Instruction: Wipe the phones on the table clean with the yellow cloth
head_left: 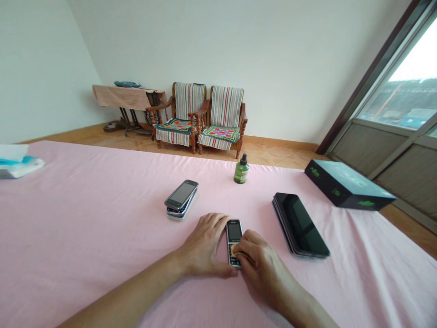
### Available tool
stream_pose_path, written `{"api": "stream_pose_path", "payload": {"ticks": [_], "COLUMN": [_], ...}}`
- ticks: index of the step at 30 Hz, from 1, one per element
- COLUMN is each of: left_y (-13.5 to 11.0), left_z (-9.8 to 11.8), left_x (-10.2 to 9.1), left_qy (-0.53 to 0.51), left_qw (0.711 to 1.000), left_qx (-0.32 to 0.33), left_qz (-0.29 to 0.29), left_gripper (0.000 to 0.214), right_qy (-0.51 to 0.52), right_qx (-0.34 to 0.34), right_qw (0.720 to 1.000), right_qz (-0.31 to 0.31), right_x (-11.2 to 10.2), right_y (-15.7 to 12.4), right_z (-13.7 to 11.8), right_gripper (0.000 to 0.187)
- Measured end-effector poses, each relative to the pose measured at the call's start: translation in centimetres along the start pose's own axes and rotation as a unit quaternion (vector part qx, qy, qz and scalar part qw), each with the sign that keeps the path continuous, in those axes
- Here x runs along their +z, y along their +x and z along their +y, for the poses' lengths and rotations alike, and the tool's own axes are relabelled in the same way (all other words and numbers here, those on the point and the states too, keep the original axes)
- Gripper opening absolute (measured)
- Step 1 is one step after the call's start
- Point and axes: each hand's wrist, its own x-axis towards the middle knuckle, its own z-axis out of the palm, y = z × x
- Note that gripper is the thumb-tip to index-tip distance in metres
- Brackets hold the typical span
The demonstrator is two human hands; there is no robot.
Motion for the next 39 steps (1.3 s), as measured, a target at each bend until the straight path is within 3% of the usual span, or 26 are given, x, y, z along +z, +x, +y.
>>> {"api": "stream_pose_path", "payload": {"ticks": [11,19,27,34,39], "left_y": [0.0,0.0,0.0,0.0,0.0], "left_z": [-0.1,-0.1,0.3,0.0,0.0], "left_x": [0.0,-0.1,-0.2,0.0,0.1], "left_qy": [0.002,0.002,0.004,0.006,0.002], "left_qw": [1.000,1.000,1.000,1.000,1.000], "left_qx": [0.001,0.006,-0.006,0.003,0.000], "left_qz": [-0.002,-0.003,-0.004,0.003,0.005], "left_gripper": [0.106,0.102,0.103,0.104,0.103], "right_qy": [0.001,-0.001,0.038,0.017,0.004], "right_qx": [-0.008,0.023,-0.030,-0.001,0.012], "right_qw": [1.000,1.000,0.999,0.999,0.999], "right_qz": [0.009,0.016,0.019,0.048,0.029], "right_x": [0.2,-1.1,0.6,1.1,0.4], "right_y": [-0.2,-0.2,0.1,0.6,0.0], "right_z": [0.1,0.5,0.6,1.0,0.5], "right_gripper": [0.024,0.023,0.024,0.022,0.024]}}
